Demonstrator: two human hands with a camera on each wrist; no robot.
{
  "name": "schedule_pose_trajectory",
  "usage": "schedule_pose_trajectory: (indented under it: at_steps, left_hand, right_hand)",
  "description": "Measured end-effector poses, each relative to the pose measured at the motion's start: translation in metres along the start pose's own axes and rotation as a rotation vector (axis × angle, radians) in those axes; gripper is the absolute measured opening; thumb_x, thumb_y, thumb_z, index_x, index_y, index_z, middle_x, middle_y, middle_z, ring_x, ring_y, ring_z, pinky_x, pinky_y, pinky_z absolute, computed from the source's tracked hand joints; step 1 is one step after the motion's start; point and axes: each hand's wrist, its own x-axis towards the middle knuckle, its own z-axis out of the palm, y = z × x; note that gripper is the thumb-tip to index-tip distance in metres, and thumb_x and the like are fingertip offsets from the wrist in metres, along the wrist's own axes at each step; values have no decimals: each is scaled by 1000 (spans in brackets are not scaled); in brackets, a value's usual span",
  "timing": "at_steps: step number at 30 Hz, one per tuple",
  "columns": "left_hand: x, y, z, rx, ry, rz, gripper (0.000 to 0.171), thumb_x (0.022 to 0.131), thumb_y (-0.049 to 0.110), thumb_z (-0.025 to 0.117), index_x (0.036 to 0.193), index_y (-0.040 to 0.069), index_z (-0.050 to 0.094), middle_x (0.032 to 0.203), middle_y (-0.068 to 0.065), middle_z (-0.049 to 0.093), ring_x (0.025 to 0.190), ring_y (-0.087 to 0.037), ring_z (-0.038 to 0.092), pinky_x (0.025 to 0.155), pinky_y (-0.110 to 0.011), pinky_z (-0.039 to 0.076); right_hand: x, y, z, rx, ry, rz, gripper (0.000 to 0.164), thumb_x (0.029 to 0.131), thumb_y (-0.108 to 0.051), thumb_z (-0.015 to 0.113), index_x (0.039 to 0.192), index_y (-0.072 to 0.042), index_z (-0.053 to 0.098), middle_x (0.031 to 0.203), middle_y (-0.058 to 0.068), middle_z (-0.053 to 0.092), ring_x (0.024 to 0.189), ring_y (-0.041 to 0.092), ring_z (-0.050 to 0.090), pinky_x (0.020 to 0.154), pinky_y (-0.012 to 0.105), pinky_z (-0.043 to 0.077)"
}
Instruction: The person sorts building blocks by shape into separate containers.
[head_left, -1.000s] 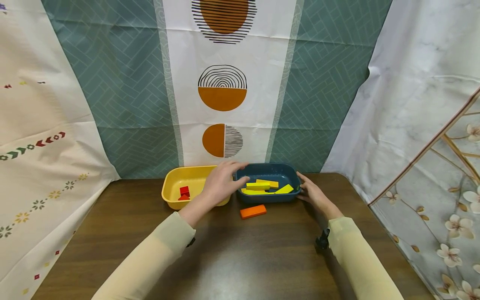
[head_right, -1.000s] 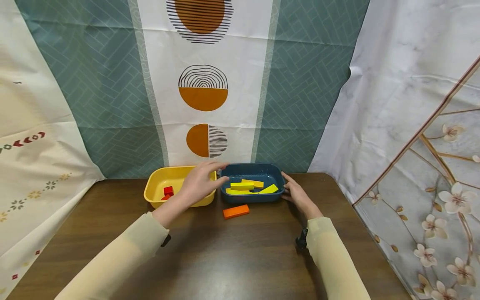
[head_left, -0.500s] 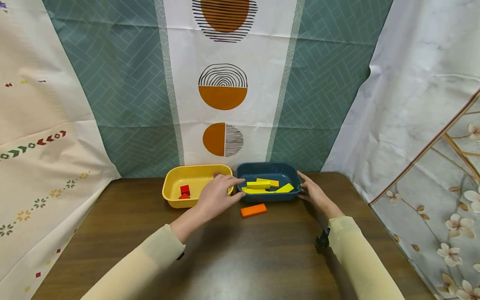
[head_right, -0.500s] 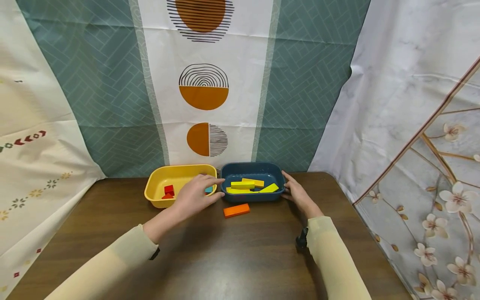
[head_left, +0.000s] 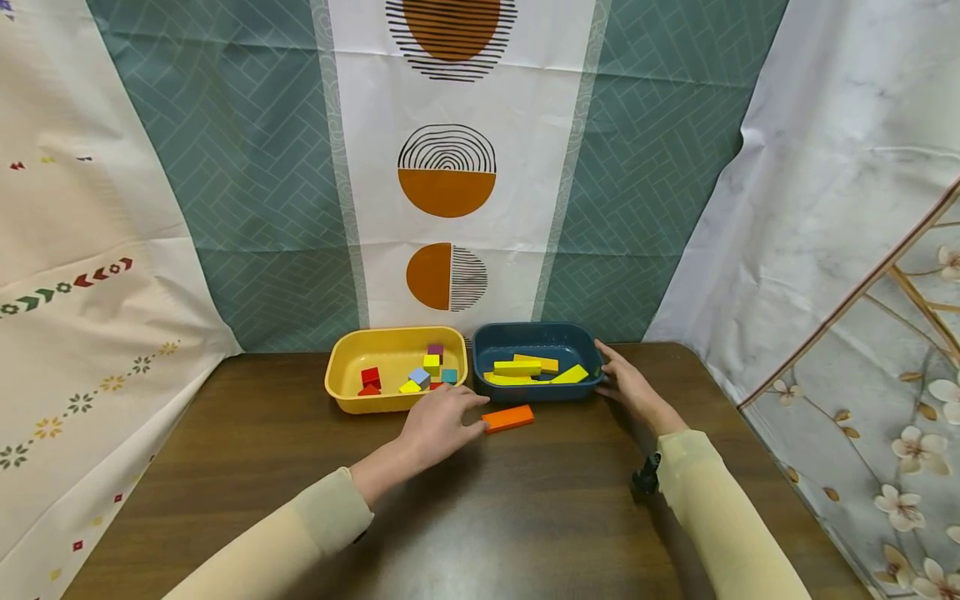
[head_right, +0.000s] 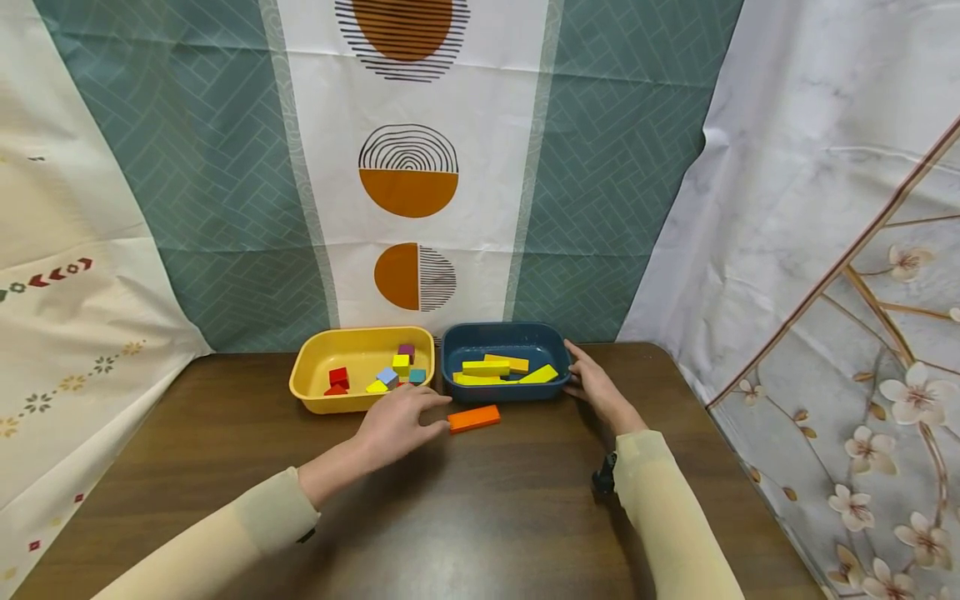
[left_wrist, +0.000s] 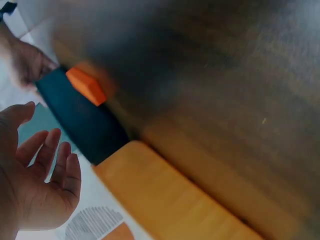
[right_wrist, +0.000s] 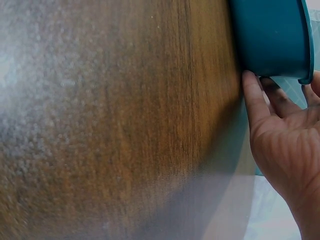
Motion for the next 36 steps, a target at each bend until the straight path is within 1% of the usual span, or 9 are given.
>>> schedule_pose_trajectory:
  at_steps: [5,6,7,11,19,23,28,36]
  left_hand:
    - [-2,-3,12,-12,-41,-20,42,92,36,76,127,13,75,118,-1,73,102,-20,61,88,-37,53]
    - [-2,-3,14,-11,-45,-24,42,92,36,76,127,13,75,117,-2,73,99,-19,60,83,-35,53]
    - [-2,-4,16,-10,-46,-29,42,92,36,76,127,14,75,117,-2,73,97,-19,59,80,-35,53]
    - [0,-6,24,7,-47,-45,42,91,37,77,126,13,75,115,-2,72,91,-18,57,74,-32,51]
    - [7,-7,39,58,-85,-74,47,90,37,78,129,12,73,116,-3,70,94,-18,58,78,-33,52]
    - [12,-5,43,64,-81,-94,49,90,36,78,131,10,71,117,-5,69,93,-19,57,77,-33,53]
    - [17,-2,45,78,-95,-115,49,90,36,77,130,9,71,116,-6,69,92,-20,58,75,-34,53]
    - [24,-2,53,111,-91,-138,47,90,40,78,126,11,74,108,-4,67,86,-19,55,68,-31,50]
  right_hand:
    - [1,0,0,2,2,4,66,104,-7,27,167,-20,11,170,14,0,144,43,33,115,61,31]
    - [1,0,0,1,1,5,66,104,-7,27,167,-21,11,170,13,-1,144,43,33,115,61,31]
    - [0,0,0,0,3,6,66,104,-8,27,167,-21,11,170,13,-1,144,42,33,115,61,31]
    - [0,0,-1,-3,1,5,65,105,-8,27,167,-21,12,171,11,-1,145,43,33,115,61,31]
    - [0,-1,-2,-9,-1,-3,65,105,-7,27,167,-20,11,171,12,-1,146,43,30,114,61,31]
    - [0,0,-1,-4,6,-2,65,104,-7,27,167,-19,12,171,12,-1,146,43,30,114,61,31]
    - [0,0,0,-2,9,2,65,104,-7,27,167,-19,12,171,12,-2,146,43,29,114,61,31]
    - [2,1,0,2,17,9,66,104,-7,28,167,-20,13,171,12,-2,144,40,31,114,61,31]
